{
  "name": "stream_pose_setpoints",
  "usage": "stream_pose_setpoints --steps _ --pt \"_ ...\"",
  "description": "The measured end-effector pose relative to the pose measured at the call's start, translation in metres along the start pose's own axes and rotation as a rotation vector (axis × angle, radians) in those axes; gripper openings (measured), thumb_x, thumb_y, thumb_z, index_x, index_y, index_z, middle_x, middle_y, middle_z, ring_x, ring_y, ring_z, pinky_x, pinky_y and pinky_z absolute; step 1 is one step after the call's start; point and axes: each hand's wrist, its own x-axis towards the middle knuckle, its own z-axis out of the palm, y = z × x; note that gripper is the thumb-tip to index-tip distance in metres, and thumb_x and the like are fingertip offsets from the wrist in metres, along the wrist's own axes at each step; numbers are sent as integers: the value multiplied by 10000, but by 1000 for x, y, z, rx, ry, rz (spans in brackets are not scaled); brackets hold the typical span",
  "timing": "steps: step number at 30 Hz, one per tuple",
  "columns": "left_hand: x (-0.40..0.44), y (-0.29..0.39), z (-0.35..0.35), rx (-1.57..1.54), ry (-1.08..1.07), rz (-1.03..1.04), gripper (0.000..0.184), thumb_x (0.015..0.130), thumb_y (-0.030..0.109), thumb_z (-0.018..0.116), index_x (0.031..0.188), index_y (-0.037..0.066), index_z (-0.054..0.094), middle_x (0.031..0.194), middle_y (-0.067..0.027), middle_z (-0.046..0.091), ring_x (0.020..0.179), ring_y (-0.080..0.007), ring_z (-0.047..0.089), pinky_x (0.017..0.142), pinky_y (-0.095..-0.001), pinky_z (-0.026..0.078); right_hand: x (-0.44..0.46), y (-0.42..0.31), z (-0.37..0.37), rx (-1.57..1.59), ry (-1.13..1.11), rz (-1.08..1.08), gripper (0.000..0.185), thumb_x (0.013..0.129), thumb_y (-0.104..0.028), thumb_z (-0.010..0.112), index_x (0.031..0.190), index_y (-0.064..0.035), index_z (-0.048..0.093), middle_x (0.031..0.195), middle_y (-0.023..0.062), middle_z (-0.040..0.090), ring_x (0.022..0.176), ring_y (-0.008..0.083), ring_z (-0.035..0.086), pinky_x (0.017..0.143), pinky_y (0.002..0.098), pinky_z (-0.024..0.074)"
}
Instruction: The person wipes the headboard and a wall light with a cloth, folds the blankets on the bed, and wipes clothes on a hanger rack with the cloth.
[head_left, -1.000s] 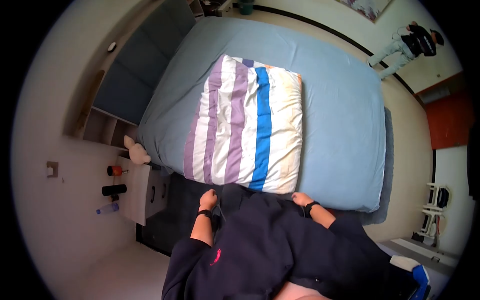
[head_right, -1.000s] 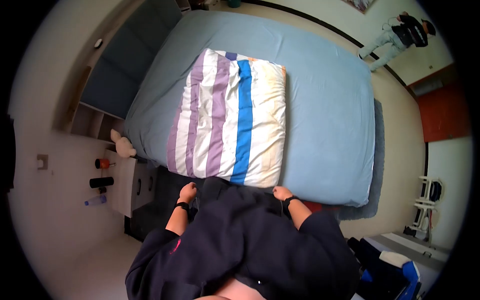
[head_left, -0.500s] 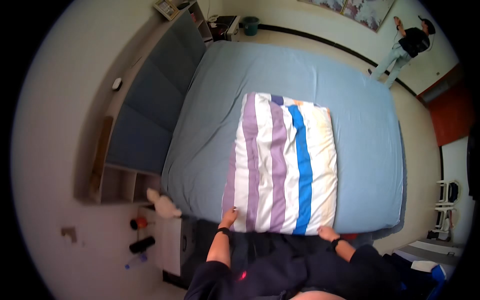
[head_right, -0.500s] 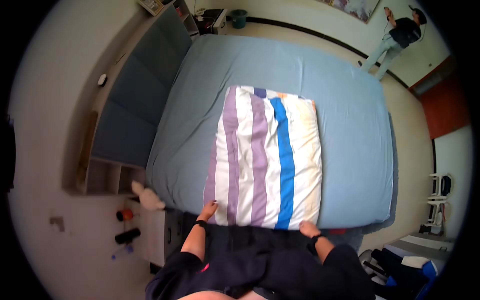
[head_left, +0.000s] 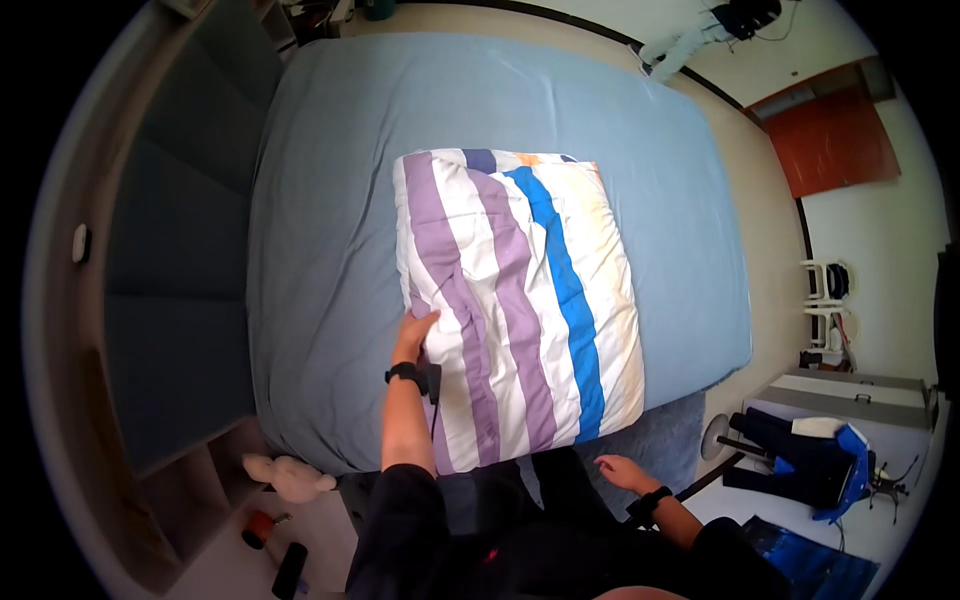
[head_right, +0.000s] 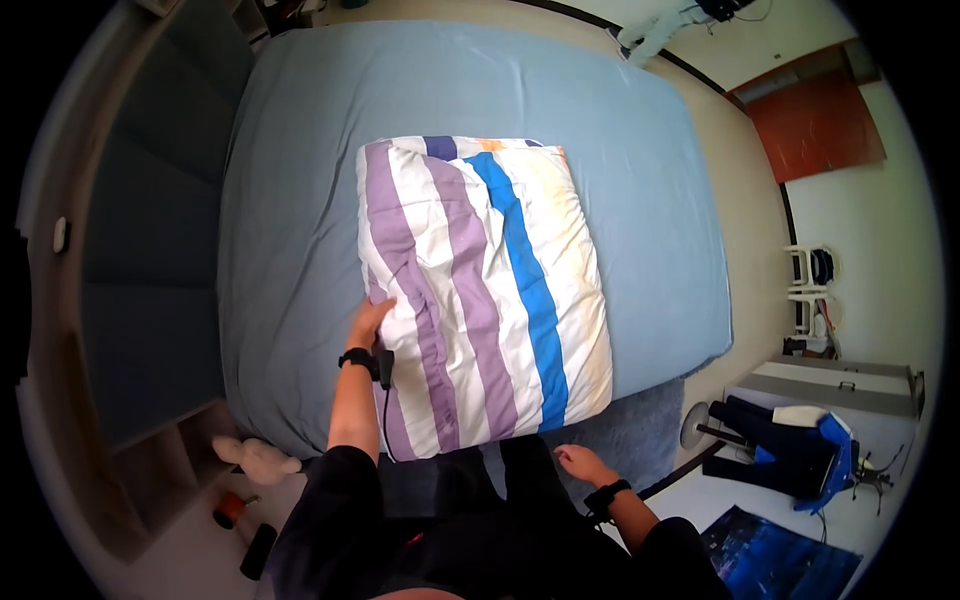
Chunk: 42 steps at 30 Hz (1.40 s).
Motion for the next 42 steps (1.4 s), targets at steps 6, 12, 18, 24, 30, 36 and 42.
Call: stream_pose_setpoints --steps 6,12,18,24,30,36,42 --pt "-40 50 36 132 -65 126 509 741 124 620 1214 -10 489 1114 -134 573 974 -238 566 871 -323 432 -37 34 11 71 20 199 251 816 -192 509 1009 -63 603 917 151 636 872 308 607 760 366 479" --pt "-136 177 132 607 -262 1209 554 710 86 618 1247 134 490 1108 -138 578 957 -310 589 804 -369 479 -34 19 9 53 55 231 247 823 -175 497 1017 -60 596 914 139 640 854 288 616 743 355 481" --pt "-119 115 132 976 -431 802 665 731 132 614 1337 281 384 1081 -125 510 912 -317 568 753 -383 474 -11 -24 -5 84 179 108 270 840 -165 495 1068 -45 578 893 142 636 824 276 611 728 338 472" --pt "-35 60 42 823 -101 253 853 706 242 683 1420 174 222 1112 -237 578 964 -316 601 828 -354 464 -19 -28 6 206 267 38 269 846 -162 501 1071 -39 583 925 147 640 845 266 616 733 330 470" --pt "34 -15 -4 614 -52 -147 844 688 304 715 1275 -155 319 1101 -250 568 982 -285 585 835 -339 460 -66 20 45 183 149 302 252 838 -190 496 1024 -49 591 954 178 627 894 335 596 764 383 473" --pt "-15 29 54 -59 -345 -277 633 812 466 602 1196 -28 506 1105 -95 587 980 -196 572 837 -284 447 -101 54 75 223 57 457 269 835 -205 499 1043 -67 598 934 145 640 875 295 614 746 363 477" --pt "-25 51 135 -186 -652 -237 466 838 337 605 1156 0 553 1038 -51 609 939 -139 570 837 -276 436 -73 24 44 246 163 344 274 824 -190 494 1045 -64 597 954 169 634 893 319 604 764 382 474"
